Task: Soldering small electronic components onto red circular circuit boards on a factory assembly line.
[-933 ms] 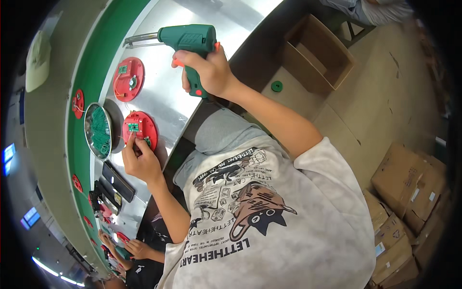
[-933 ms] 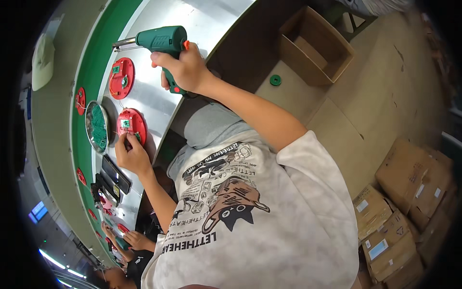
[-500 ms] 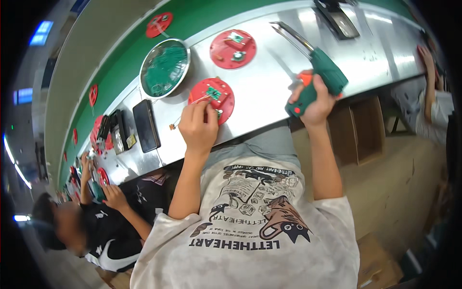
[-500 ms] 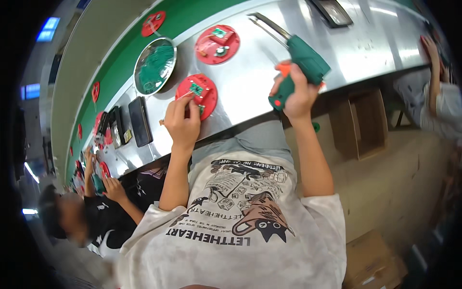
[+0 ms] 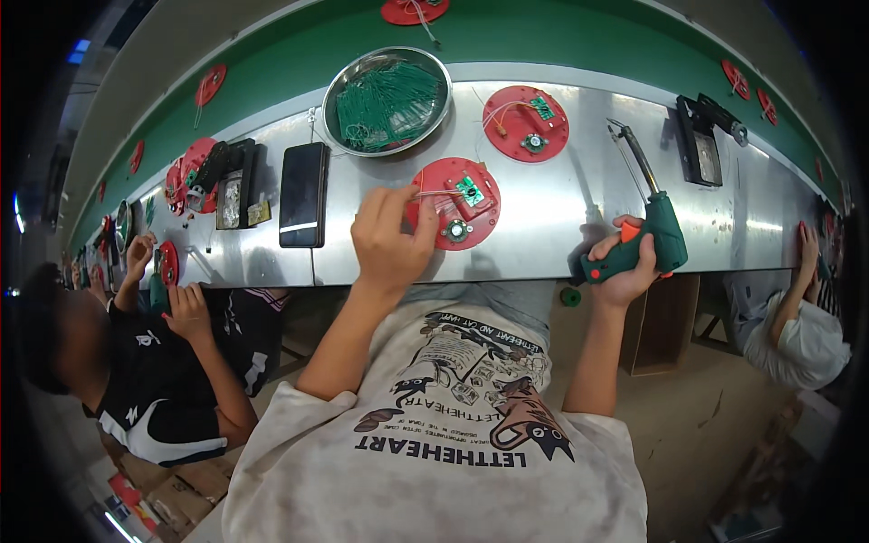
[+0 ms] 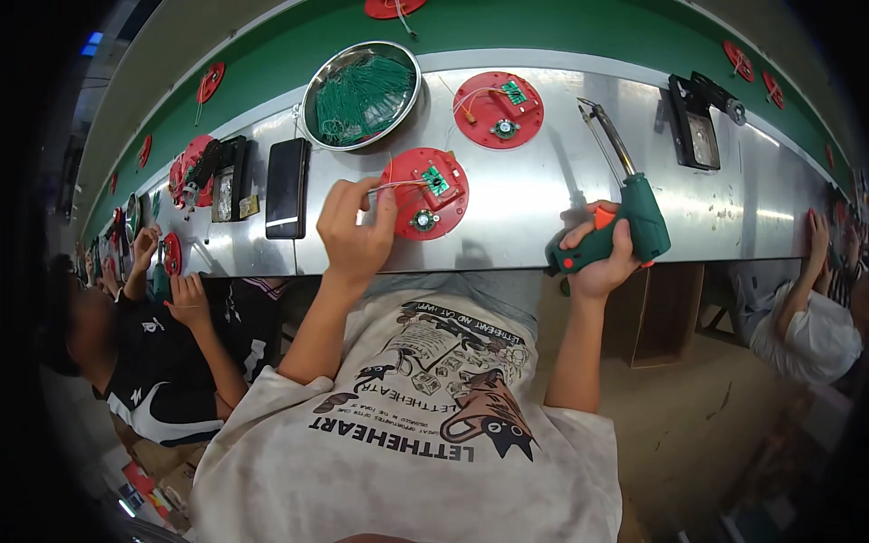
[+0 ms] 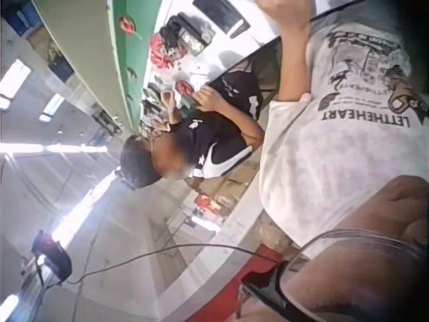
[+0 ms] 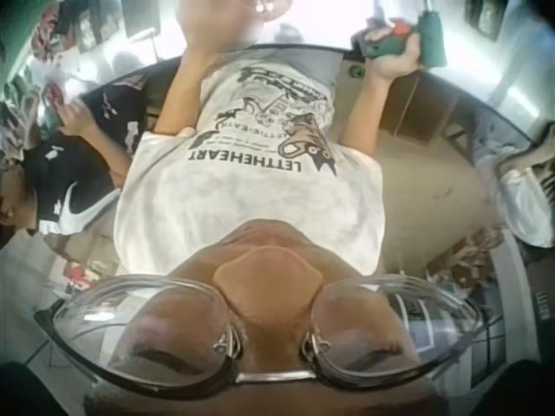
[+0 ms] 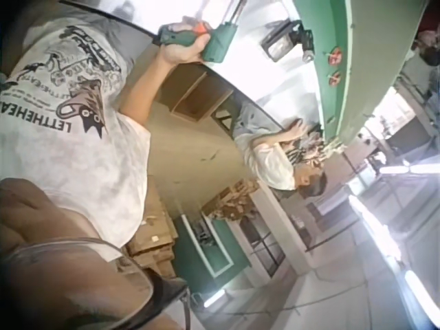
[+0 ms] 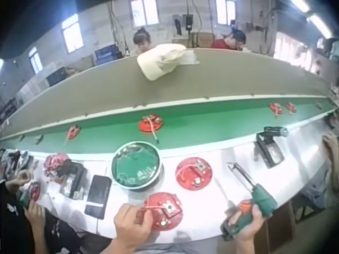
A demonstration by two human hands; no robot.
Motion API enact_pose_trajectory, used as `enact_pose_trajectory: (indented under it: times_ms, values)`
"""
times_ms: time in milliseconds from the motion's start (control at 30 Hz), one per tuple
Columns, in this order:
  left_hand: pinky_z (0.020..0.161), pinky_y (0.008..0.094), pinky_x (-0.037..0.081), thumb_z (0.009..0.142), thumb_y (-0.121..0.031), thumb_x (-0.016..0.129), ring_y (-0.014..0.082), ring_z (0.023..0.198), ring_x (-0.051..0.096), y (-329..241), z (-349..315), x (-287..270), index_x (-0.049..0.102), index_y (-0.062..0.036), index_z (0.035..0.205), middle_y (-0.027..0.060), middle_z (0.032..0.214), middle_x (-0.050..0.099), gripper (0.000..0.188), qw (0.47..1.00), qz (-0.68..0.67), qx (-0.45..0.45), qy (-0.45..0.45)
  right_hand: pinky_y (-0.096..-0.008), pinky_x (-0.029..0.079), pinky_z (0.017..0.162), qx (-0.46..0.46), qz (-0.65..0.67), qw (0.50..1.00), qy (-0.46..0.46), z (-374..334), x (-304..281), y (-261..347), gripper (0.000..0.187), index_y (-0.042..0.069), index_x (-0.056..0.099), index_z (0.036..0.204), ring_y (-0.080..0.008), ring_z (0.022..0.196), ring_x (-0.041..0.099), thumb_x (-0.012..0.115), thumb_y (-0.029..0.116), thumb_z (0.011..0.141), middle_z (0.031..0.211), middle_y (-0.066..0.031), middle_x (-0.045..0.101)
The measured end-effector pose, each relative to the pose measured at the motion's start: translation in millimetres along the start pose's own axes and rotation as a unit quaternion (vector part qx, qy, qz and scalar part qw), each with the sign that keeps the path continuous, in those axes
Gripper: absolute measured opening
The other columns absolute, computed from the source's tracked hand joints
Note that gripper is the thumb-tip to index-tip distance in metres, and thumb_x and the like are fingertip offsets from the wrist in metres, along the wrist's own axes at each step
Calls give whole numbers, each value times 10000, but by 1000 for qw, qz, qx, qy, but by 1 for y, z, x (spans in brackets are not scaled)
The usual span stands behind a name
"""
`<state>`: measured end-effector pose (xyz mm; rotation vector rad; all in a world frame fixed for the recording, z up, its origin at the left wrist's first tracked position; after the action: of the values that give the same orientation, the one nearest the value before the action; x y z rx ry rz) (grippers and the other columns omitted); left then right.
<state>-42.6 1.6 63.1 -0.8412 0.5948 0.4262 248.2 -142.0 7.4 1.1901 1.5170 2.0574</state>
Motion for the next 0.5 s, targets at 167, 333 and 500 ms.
enact_pose_trajectory:
  times_ms: [167,333,500]
  values:
    - [641,443,523,760,-295,824,353,746,647,-13,38,-4,692,-3,1006,164,859,656,403,996,29,54,65,-308,452,461,17,34,999,-25,1,-3,-6,473,-36,550,1141,-188,485,530,360,390,1059,823,-156,619]
    - [692,445,562,698,-424,838,352,792,695,-11,39,30,681,-43,984,148,871,708,501,959,65,29,275,-280,417,446,13,44,999,-18,-4,-7,-3,505,-34,524,1120,-175,478,504,321,424,1061,616,-91,556]
    - [744,422,578,735,-477,822,320,832,721,-57,138,51,706,-32,1037,141,889,739,550,959,26,75,274,-274,421,459,-12,65,994,-84,-4,-3,1,502,-18,528,1094,-168,470,485,307,431,1059,544,-73,519]
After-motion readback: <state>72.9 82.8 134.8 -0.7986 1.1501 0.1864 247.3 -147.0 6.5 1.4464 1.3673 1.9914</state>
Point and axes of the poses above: each hand's wrist, its own z-axis towards the middle knuckle, its own x-axis out of the palm, y = z × x, the point moved 4 cm from there along z, towards the middle knuckle
